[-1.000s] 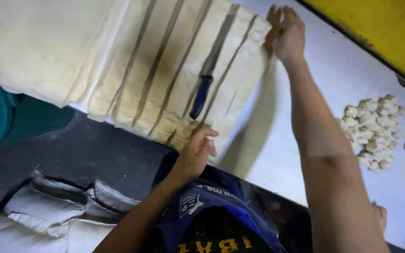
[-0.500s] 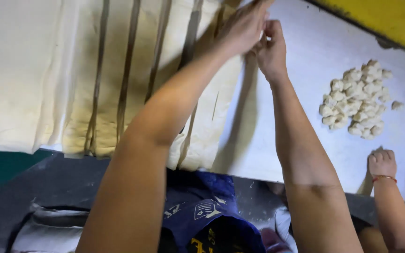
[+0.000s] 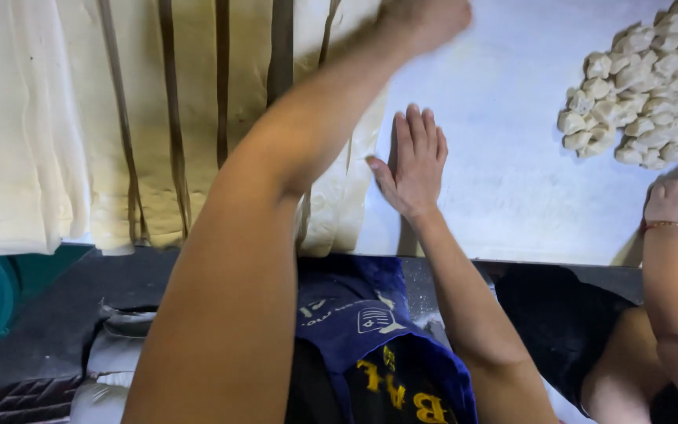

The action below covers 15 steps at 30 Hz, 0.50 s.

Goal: Cutting long strips of dough from a large sheet and rolling them into small, bite-sized pieces on a floured surface.

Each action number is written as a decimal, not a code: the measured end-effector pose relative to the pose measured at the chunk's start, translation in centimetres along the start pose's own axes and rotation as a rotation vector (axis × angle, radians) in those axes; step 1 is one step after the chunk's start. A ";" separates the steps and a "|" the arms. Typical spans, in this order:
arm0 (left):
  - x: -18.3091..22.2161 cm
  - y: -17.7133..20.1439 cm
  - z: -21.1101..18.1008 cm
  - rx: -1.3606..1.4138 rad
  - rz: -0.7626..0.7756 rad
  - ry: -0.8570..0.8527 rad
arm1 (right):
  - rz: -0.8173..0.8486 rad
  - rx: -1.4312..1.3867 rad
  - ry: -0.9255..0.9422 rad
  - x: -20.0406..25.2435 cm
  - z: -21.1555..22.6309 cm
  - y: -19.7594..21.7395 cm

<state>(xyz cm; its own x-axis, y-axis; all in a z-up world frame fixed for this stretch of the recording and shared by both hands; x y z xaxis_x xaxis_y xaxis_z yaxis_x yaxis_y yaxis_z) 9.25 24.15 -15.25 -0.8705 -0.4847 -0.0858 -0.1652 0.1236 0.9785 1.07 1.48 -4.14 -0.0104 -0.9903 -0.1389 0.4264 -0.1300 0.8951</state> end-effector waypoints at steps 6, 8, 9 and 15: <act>18.6 27.5 -29.9 0.960 -0.038 -0.138 | 0.201 -0.086 -0.016 -1.0 0.2 -1.6; 20.2 30.7 -28.6 1.199 -0.401 -0.140 | 0.259 -0.201 0.029 3.5 -1.6 -5.9; 19.5 30.4 -27.4 1.221 -0.389 -0.035 | 0.215 -0.245 0.137 6.8 -3.2 -9.3; 19.0 36.5 -23.3 1.594 -0.585 0.038 | 0.321 -0.744 -0.234 15.4 4.4 5.9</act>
<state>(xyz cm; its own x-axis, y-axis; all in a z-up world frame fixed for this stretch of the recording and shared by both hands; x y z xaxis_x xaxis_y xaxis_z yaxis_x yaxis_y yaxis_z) -2.54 -0.70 23.25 -0.5216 -0.7938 -0.3128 -0.7246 0.6057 -0.3288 -0.51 -14.73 0.89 0.0603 -0.9690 0.2394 0.9245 0.1447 0.3528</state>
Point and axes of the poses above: each hand's wrist, its own x-axis away from the middle knuckle, its own y-axis out of the back of the hand, z = x × y, the point moved 6 cm from there along -x, towards the middle knuckle, and after that the axes turned 10 degrees about -x, right-handed, at the moved point
